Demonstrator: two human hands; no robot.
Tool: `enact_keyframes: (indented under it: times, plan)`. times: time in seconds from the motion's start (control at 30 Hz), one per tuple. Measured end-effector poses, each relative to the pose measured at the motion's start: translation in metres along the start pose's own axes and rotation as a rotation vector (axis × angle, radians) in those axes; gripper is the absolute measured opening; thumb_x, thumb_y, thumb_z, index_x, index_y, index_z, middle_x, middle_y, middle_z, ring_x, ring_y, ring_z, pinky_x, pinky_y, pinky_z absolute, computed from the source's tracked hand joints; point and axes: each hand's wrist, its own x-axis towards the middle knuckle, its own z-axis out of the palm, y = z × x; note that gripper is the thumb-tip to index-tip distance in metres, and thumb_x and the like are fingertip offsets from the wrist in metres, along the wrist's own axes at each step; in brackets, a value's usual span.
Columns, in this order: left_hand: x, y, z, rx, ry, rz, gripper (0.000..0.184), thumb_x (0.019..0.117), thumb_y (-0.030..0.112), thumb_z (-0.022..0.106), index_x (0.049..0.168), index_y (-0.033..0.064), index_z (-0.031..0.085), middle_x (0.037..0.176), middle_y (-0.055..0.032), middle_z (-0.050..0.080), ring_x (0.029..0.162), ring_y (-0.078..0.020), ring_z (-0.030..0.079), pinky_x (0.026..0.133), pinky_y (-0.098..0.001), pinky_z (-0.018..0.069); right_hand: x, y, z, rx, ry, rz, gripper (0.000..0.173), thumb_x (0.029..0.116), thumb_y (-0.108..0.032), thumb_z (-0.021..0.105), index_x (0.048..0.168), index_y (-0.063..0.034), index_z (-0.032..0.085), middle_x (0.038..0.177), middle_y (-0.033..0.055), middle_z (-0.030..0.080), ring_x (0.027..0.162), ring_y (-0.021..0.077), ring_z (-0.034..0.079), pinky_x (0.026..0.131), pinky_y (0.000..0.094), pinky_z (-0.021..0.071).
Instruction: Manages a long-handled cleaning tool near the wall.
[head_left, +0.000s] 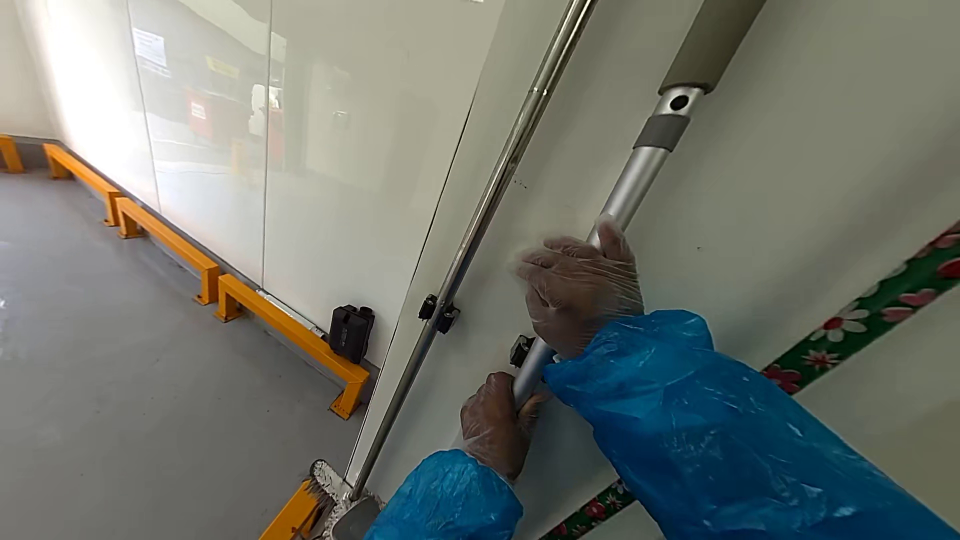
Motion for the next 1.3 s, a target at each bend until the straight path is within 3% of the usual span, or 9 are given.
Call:
enact_keyframes:
  times: [0.17, 0.27, 0.4, 0.5, 0.67, 0.83, 0.97, 1.1, 1.3]
  plan:
    - [0.002, 0.008, -0.002, -0.041, -0.022, -0.068, 0.048, 0.1028, 0.042, 0.058, 0.128, 0.0014, 0.061, 0.11, -0.0173, 0.071, 0.1, -0.0297, 0.07, 0.089, -0.048, 0.0552, -0.002, 0.01, -0.005, 0.035, 0.004, -0.096, 0.029, 0.0852, -0.006, 0.052, 0.093, -0.0038, 0.08, 0.101, 0.0127, 0.078, 0.115, 0.0359, 0.069, 0.118, 0.0589, 0.0291]
    - [0.0, 0.006, 0.002, -0.08, 0.023, -0.056, 0.049, 0.1002, 0.042, 0.062, 0.121, -0.0019, 0.063, 0.101, -0.0172, 0.071, 0.092, -0.0298, 0.07, 0.083, -0.0484, 0.0559, -0.005, 0.014, 0.0, 0.024, 0.065, -0.138, 0.035, 0.0869, -0.005, 0.047, 0.099, -0.007, 0.079, 0.105, 0.0104, 0.078, 0.116, 0.0328, 0.068, 0.117, 0.0557, 0.0291]
    - [0.007, -0.01, 0.021, -0.056, 0.293, 0.164, 0.056, 0.0948, 0.048, 0.062, 0.106, -0.007, 0.067, 0.084, -0.0158, 0.07, 0.073, -0.0273, 0.07, 0.065, -0.0441, 0.0579, -0.007, 0.017, 0.017, 0.059, 0.212, -0.118, 0.043, 0.0924, 0.0, 0.043, 0.116, -0.011, 0.077, 0.122, 0.007, 0.075, 0.128, 0.0281, 0.061, 0.12, 0.0508, 0.0197]
    - [0.005, -0.012, 0.02, -0.007, 0.28, 0.159, 0.052, 0.0966, 0.043, 0.063, 0.108, -0.0073, 0.066, 0.085, -0.018, 0.07, 0.076, -0.0311, 0.071, 0.07, -0.0476, 0.0587, -0.007, 0.012, 0.015, 0.058, 0.168, -0.083, 0.04, 0.0923, 0.002, 0.046, 0.115, -0.01, 0.077, 0.121, 0.0079, 0.075, 0.13, 0.0315, 0.06, 0.12, 0.0548, 0.0218]
    - [0.001, 0.012, -0.004, 0.097, -0.023, -0.101, 0.051, 0.1052, 0.047, 0.052, 0.125, 0.0004, 0.061, 0.106, -0.0177, 0.07, 0.099, -0.0308, 0.07, 0.089, -0.0488, 0.0548, 0.003, -0.001, -0.014, 0.048, -0.088, 0.01, 0.036, 0.0863, 0.011, 0.059, 0.115, -0.0035, 0.077, 0.132, 0.0184, 0.069, 0.134, 0.04, 0.057, 0.119, 0.0647, 0.0254]
    - [0.0, 0.014, 0.001, -0.004, 0.017, -0.066, 0.053, 0.1045, 0.044, 0.055, 0.136, 0.0012, 0.055, 0.111, -0.0191, 0.07, 0.101, -0.0314, 0.07, 0.092, -0.0491, 0.0544, -0.001, 0.012, -0.024, 0.079, -0.095, -0.115, 0.03, 0.0868, 0.001, 0.057, 0.108, 0.0015, 0.078, 0.123, 0.0209, 0.073, 0.127, 0.0433, 0.062, 0.118, 0.0617, 0.0296]
    - [0.0, 0.005, 0.008, -0.01, 0.061, -0.006, 0.052, 0.1044, 0.041, 0.055, 0.131, -0.0029, 0.059, 0.106, -0.0204, 0.072, 0.095, -0.0331, 0.072, 0.087, -0.0505, 0.0557, -0.014, 0.009, -0.014, 0.114, -0.034, -0.101, 0.03, 0.0862, 0.001, 0.055, 0.107, 0.0016, 0.077, 0.118, 0.0191, 0.074, 0.125, 0.0418, 0.063, 0.119, 0.0602, 0.0284]
    - [0.0, -0.002, 0.016, -0.034, 0.179, 0.095, 0.055, 0.1025, 0.043, 0.054, 0.122, -0.0078, 0.063, 0.098, -0.0209, 0.072, 0.087, -0.0334, 0.072, 0.078, -0.0512, 0.0573, -0.024, 0.013, 0.007, 0.063, 0.147, -0.146, 0.035, 0.0893, -0.007, 0.046, 0.102, -0.0058, 0.079, 0.114, 0.0115, 0.077, 0.123, 0.032, 0.064, 0.119, 0.0479, 0.0264]
    - [0.005, -0.016, 0.031, 0.003, 0.356, 0.255, 0.072, 0.1038, 0.057, 0.032, 0.101, -0.0055, 0.067, 0.073, -0.0123, 0.067, 0.062, -0.0224, 0.067, 0.056, -0.0401, 0.0557, -0.031, 0.01, 0.019, 0.134, 0.241, -0.072, 0.035, 0.0959, -0.004, 0.046, 0.107, -0.0107, 0.079, 0.118, 0.0073, 0.076, 0.128, 0.0282, 0.061, 0.12, 0.0479, 0.0237]
